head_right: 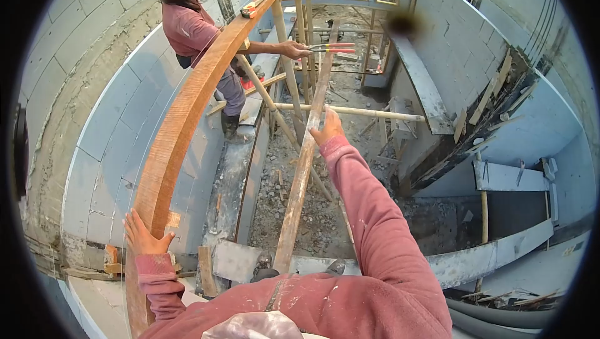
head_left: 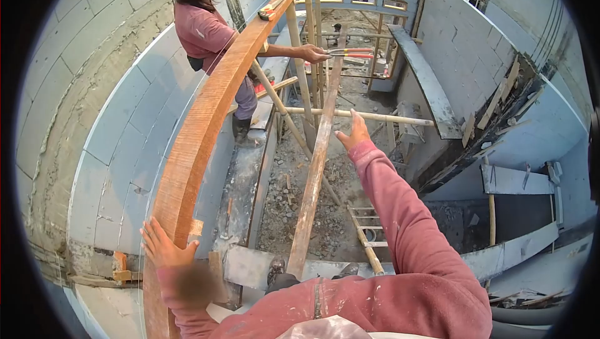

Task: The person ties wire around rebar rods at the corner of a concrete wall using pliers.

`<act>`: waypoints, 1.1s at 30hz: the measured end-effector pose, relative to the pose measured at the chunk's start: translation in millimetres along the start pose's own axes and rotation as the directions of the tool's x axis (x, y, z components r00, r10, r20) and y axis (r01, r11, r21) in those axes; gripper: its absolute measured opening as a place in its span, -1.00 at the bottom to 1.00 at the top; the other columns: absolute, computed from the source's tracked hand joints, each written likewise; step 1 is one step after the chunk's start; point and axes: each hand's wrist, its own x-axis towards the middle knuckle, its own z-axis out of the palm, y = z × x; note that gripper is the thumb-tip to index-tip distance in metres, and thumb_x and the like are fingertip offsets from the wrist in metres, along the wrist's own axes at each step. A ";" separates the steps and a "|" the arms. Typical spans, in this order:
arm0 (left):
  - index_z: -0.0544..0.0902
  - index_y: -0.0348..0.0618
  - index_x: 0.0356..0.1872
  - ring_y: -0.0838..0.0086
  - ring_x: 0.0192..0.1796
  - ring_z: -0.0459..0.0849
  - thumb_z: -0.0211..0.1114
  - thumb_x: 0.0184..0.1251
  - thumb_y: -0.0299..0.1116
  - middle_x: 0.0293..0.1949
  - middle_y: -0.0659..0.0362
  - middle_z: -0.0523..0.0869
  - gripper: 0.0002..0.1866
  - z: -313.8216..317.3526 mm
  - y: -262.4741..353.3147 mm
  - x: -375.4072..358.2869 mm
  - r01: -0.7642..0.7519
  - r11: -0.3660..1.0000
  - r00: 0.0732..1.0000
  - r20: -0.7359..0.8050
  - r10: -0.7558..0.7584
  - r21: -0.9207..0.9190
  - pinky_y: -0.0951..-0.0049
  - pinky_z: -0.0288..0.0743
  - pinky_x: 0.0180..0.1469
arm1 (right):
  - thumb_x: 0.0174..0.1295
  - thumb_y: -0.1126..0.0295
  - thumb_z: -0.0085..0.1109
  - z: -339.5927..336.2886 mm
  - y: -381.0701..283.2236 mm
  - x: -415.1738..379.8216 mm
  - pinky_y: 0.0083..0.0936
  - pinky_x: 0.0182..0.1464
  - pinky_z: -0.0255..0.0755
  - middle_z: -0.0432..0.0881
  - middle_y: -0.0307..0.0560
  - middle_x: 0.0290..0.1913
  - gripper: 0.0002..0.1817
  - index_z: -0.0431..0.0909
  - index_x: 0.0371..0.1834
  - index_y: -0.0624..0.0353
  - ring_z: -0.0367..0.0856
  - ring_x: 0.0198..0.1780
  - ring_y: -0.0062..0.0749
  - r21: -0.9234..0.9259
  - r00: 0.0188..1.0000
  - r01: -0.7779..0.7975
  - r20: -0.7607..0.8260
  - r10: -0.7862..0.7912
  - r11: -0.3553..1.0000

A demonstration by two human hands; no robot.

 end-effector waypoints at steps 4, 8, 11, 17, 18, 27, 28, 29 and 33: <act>-0.13 0.00 0.45 0.15 0.49 -0.07 0.62 -0.37 -0.13 0.45 0.01 0.00 0.32 -9.1 10.2 -0.7 0.023 0.999 0.990 0.141 -0.027 0.032 0.04 -0.12 0.45 | -0.10 0.23 0.39 -20.4 -37.1 73.2 -0.34 0.33 0.16 0.25 0.06 0.31 -0.07 0.09 0.35 0.22 0.22 0.34 -0.14 -0.305 0.994 -0.074 0.051 0.094 0.949; -0.12 0.02 0.45 0.14 0.48 -0.04 0.62 -0.40 -0.15 0.45 0.02 0.01 0.32 -14.2 13.5 -4.4 -0.003 1.000 0.991 0.136 0.002 0.007 0.06 -0.08 0.45 | -0.15 0.25 0.41 13.6 -43.7 115.2 -0.34 0.34 0.14 0.22 0.00 0.33 -0.05 0.10 0.36 0.18 0.21 0.36 -0.20 -0.522 0.995 0.037 0.100 0.018 0.852; -0.09 0.02 0.45 0.13 0.47 -0.01 0.62 -0.41 -0.17 0.44 0.03 0.03 0.31 -3.3 12.1 0.4 -0.023 0.999 0.993 0.118 0.018 0.045 0.07 -0.06 0.44 | -0.07 0.32 0.33 52.8 -54.5 118.6 -0.20 0.39 0.00 0.16 0.01 0.37 -0.11 0.08 0.37 0.14 0.10 0.42 -0.20 -0.594 0.992 0.123 0.060 -0.109 0.795; 0.04 -0.35 0.38 0.07 0.34 0.28 0.43 -0.15 0.09 0.33 -0.13 0.26 0.14 -21.7 18.7 -1.9 -0.220 0.954 0.974 0.100 0.203 0.205 0.16 0.16 0.34 | 0.36 0.28 -0.24 103.2 -84.0 148.6 0.01 0.31 0.04 0.44 -0.10 0.20 -0.61 0.35 0.22 0.01 0.28 0.32 -0.22 -0.638 0.997 0.045 0.072 0.001 0.769; 0.10 -0.33 0.37 0.06 0.33 0.29 0.43 -0.22 0.16 0.32 -0.12 0.29 0.16 -17.9 14.7 -2.3 -0.236 0.952 0.972 0.062 0.229 0.195 0.16 0.16 0.34 | 0.35 0.28 -0.22 104.4 -89.2 155.1 -0.01 0.28 0.10 0.48 -0.11 0.16 -0.63 0.39 0.17 0.02 0.34 0.29 -0.22 -0.565 0.987 0.028 0.144 0.065 0.825; 0.24 -0.14 0.35 0.19 0.31 0.35 0.38 -0.33 0.35 0.29 0.00 0.37 0.16 6.2 -3.9 -0.6 -0.260 0.930 0.953 -0.084 0.290 0.258 0.16 0.22 0.29 | 0.23 0.23 -0.02 72.3 -107.4 79.6 -0.28 -0.08 0.49 0.67 0.05 -0.23 -0.71 0.57 -0.12 0.14 0.65 -0.11 -0.10 -0.210 0.886 -0.113 0.422 0.194 0.971; 0.25 -0.10 0.35 0.22 0.30 0.36 0.36 -0.32 0.36 0.28 0.03 0.38 0.14 3.9 1.8 -2.0 -0.202 0.937 0.970 -0.073 0.232 0.286 0.17 0.23 0.27 | 0.21 0.22 0.04 104.7 -66.6 72.5 -0.30 -0.08 0.47 0.66 0.10 -0.23 -0.70 0.58 -0.11 0.14 0.64 -0.12 -0.10 0.011 0.944 -0.093 0.320 0.084 0.996; 0.26 -0.06 0.35 0.24 0.29 0.37 0.34 -0.32 0.38 0.28 0.07 0.39 0.14 2.5 6.2 -2.8 -0.191 0.939 0.969 -0.099 0.227 0.285 0.18 0.24 0.26 | 0.22 0.28 0.07 79.5 -63.4 53.3 -0.33 -0.29 0.47 0.65 0.05 -0.38 -0.78 0.58 -0.22 0.16 0.65 -0.34 -0.21 0.134 0.956 -0.091 0.289 0.048 0.987; 0.30 0.08 0.34 0.28 0.23 0.42 0.22 -0.24 0.47 0.24 0.18 0.44 0.05 1.9 6.5 -4.5 -0.145 0.950 0.963 -0.182 0.200 0.277 0.17 0.27 0.22 | 0.29 0.35 0.04 -1.7 -16.9 -10.0 -0.43 -0.53 0.43 0.45 -0.21 -0.49 -0.78 0.38 -0.03 0.09 0.46 -0.57 -0.44 0.881 0.808 -0.444 0.317 0.497 0.160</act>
